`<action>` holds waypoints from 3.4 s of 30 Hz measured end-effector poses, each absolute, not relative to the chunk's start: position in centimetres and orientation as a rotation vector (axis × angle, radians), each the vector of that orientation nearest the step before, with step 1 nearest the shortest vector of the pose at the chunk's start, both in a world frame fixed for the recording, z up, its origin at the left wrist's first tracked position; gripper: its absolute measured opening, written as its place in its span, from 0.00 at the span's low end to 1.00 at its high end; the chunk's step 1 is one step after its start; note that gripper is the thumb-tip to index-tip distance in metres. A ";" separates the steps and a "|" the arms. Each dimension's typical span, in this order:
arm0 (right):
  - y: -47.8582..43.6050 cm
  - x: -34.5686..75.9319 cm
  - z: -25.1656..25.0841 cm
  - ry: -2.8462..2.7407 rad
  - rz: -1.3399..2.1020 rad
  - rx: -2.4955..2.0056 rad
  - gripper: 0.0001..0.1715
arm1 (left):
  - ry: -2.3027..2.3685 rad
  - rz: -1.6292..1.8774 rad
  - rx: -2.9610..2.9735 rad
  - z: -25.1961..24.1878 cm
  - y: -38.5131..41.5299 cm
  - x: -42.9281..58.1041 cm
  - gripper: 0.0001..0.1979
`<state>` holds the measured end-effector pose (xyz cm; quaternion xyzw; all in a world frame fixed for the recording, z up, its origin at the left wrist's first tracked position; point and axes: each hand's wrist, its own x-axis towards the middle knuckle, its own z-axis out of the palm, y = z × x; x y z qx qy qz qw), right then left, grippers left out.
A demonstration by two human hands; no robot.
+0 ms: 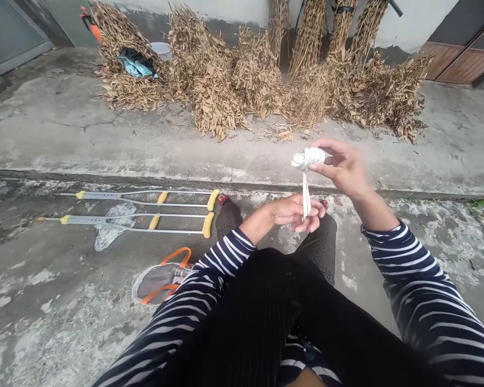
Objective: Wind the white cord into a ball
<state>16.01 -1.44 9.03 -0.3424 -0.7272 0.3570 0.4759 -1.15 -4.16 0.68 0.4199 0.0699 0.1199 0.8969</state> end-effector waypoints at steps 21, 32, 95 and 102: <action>-3.6 15.8 8.7 -1.523 0.882 -0.805 0.27 | 0.348 0.506 0.682 -3.2 -4.9 -3.2 0.19; -3.5 15.5 8.2 -1.637 0.866 -0.886 0.26 | 0.255 0.286 0.883 -0.3 -4.5 -3.1 0.25; -3.4 15.9 1.0 -1.995 0.673 -1.189 0.19 | 0.536 0.767 0.623 1.6 -4.6 -5.9 0.11; -2.5 19.4 4.6 -2.301 0.156 -1.363 0.22 | 0.742 0.380 1.107 -1.9 -3.5 -9.9 0.18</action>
